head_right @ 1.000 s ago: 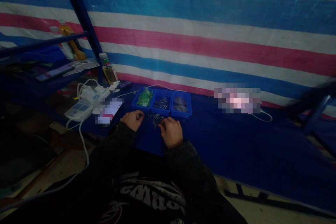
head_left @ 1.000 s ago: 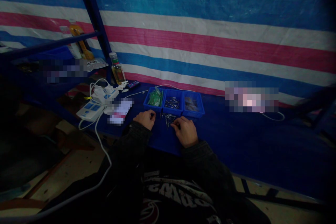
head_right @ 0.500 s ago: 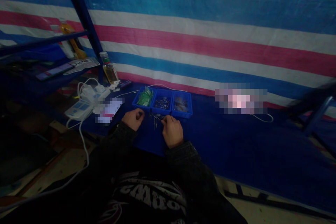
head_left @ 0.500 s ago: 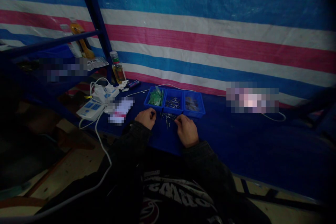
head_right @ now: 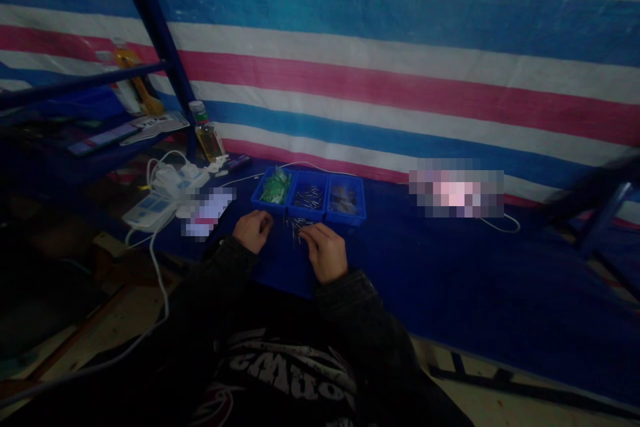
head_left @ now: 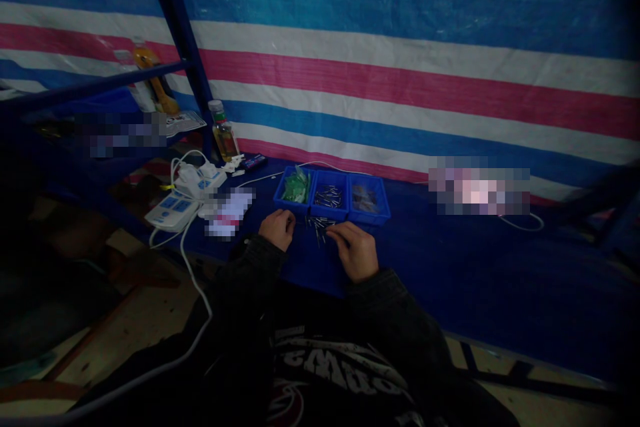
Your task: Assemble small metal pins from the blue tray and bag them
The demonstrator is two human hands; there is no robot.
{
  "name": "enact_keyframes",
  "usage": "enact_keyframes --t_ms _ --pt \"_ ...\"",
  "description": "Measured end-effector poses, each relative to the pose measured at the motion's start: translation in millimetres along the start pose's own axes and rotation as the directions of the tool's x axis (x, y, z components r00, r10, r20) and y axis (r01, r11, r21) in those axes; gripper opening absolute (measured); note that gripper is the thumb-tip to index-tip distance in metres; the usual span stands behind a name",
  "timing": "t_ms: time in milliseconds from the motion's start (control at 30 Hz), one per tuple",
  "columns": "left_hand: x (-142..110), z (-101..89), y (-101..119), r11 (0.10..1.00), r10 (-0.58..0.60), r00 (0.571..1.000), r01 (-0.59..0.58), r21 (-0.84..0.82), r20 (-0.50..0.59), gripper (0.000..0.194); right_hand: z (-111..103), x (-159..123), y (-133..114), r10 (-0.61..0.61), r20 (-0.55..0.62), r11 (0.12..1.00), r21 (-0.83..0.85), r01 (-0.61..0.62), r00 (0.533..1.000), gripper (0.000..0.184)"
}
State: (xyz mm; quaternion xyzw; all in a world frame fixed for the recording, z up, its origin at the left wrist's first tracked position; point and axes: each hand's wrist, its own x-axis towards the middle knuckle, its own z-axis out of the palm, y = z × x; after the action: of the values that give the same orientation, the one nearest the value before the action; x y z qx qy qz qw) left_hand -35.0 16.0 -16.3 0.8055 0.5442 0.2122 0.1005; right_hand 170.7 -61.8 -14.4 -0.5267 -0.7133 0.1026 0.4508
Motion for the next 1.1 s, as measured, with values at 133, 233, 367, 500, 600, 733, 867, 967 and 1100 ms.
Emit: enact_keyframes --t_ms 133,233,367,500,600,733,867,967,1100 --pt "0.0 1.1 5.1 0.995 0.094 0.995 -0.095 0.010 0.026 0.012 0.7 0.5 0.2 0.000 0.002 1.000 0.006 0.000 1.000 0.026" --pt "-0.7 3.3 10.9 0.992 0.124 0.991 -0.125 0.011 0.055 0.013 1.2 0.8 0.2 0.010 0.022 1.000 -0.008 -0.010 1.000 0.026" --pt "-2.1 6.8 21.1 0.983 0.182 0.980 -0.182 -0.006 0.078 0.015 1.6 0.8 0.5 -0.010 0.010 1.000 -0.021 0.011 1.000 0.023" --pt "-1.8 7.0 25.7 0.967 0.235 0.971 -0.230 -0.105 0.035 0.017 2.5 1.2 2.2 0.002 0.009 1.000 -0.031 -0.002 1.000 0.021" --pt "-0.8 2.4 25.6 0.930 0.256 0.967 -0.246 -0.272 0.001 0.018 3.0 1.2 3.5 0.036 -0.004 0.998 -0.043 -0.036 0.999 0.018" --pt "-1.1 -6.2 26.5 0.877 0.266 0.963 -0.222 -0.425 0.046 0.023 2.2 0.2 1.7 0.022 0.021 0.999 -0.028 -0.022 1.000 0.017" --pt "-2.6 -9.8 27.9 0.851 0.356 0.927 -0.268 -0.452 0.121 0.024 1.1 -0.9 -2.2 -0.003 0.026 1.000 0.005 0.002 1.000 0.018" --pt "-3.3 -9.6 28.7 0.850 0.373 0.920 -0.287 -0.442 0.122 0.025 1.2 -0.6 -2.6 -0.006 0.043 1.000 0.009 0.006 0.999 0.018" --pt "-2.8 -7.1 31.1 0.861 0.382 0.915 -0.301 -0.410 0.131 0.023 2.7 0.3 1.4 -0.007 0.091 1.000 -0.009 0.008 0.996 0.018"
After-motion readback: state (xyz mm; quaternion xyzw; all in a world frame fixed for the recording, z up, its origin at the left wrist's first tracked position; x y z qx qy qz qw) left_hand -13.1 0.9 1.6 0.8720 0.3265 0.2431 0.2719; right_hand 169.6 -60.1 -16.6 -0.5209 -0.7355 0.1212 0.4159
